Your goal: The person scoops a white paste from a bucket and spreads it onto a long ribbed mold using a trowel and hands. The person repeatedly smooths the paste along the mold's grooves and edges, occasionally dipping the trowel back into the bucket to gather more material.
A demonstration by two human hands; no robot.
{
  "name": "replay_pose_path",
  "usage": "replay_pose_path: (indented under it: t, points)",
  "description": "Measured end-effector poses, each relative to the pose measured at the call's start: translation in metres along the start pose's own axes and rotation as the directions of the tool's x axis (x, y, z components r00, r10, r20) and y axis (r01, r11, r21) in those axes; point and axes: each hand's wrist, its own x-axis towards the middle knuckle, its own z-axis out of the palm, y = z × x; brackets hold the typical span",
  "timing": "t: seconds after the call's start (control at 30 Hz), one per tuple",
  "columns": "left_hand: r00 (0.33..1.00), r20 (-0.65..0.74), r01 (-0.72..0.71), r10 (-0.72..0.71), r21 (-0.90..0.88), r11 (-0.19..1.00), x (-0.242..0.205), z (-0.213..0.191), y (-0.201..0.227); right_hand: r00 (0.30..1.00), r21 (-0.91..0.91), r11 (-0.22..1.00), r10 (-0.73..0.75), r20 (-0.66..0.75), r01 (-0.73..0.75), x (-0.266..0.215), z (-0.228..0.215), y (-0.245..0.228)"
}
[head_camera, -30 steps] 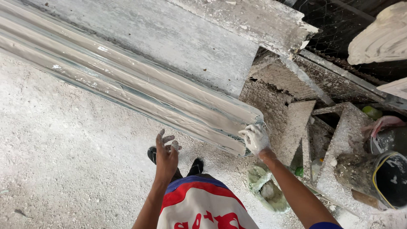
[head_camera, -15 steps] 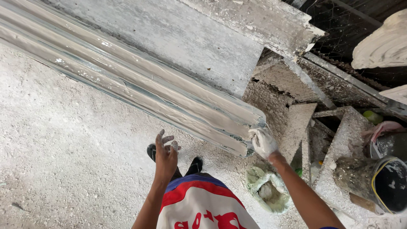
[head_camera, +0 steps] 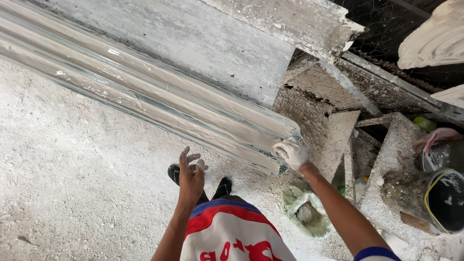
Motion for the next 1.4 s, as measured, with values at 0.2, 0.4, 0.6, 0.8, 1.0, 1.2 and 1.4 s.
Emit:
replay_pose_path:
  t: [0.2,0.4,0.6,0.8,1.0,1.2,1.4]
  points:
    - [1.0,-0.013,-0.003,0.002,-0.026,1.0,-0.002,-0.006,-0.002,0.989,-0.139,0.983,0.107,-0.101,-0.121,0.006,-0.001,-0.018]
    - [0.999,-0.035,0.005,-0.006,-0.033,0.999,-0.002,-0.008,-0.01,0.996,-0.165,0.982,0.088,-0.03,-0.092,-0.007,0.0,-0.017]
    - [0.998,-0.054,0.015,-0.017,-0.027,1.0,-0.003,-0.014,-0.013,0.977,-0.177,0.965,0.207,0.053,-0.195,-0.005,-0.019,-0.023]
    - [0.999,-0.039,0.008,-0.009,-0.024,1.0,-0.002,-0.016,-0.007,0.98,-0.28,0.96,0.04,0.193,0.016,0.064,-0.017,-0.07]
    - [0.993,-0.111,0.029,-0.033,-0.043,0.999,0.001,-0.043,-0.006,0.959,-0.151,0.955,-0.229,0.166,0.254,0.139,0.0,-0.115]
    - [0.977,-0.211,-0.047,0.036,-0.049,0.998,0.026,-0.105,-0.017,0.937,-0.211,0.919,-0.297,0.184,0.333,0.237,0.04,-0.184]
    - [0.945,-0.303,0.092,-0.127,-0.125,0.988,0.077,-0.202,-0.033,0.935,-0.16,0.922,-0.341,0.102,0.353,0.331,0.093,-0.282]
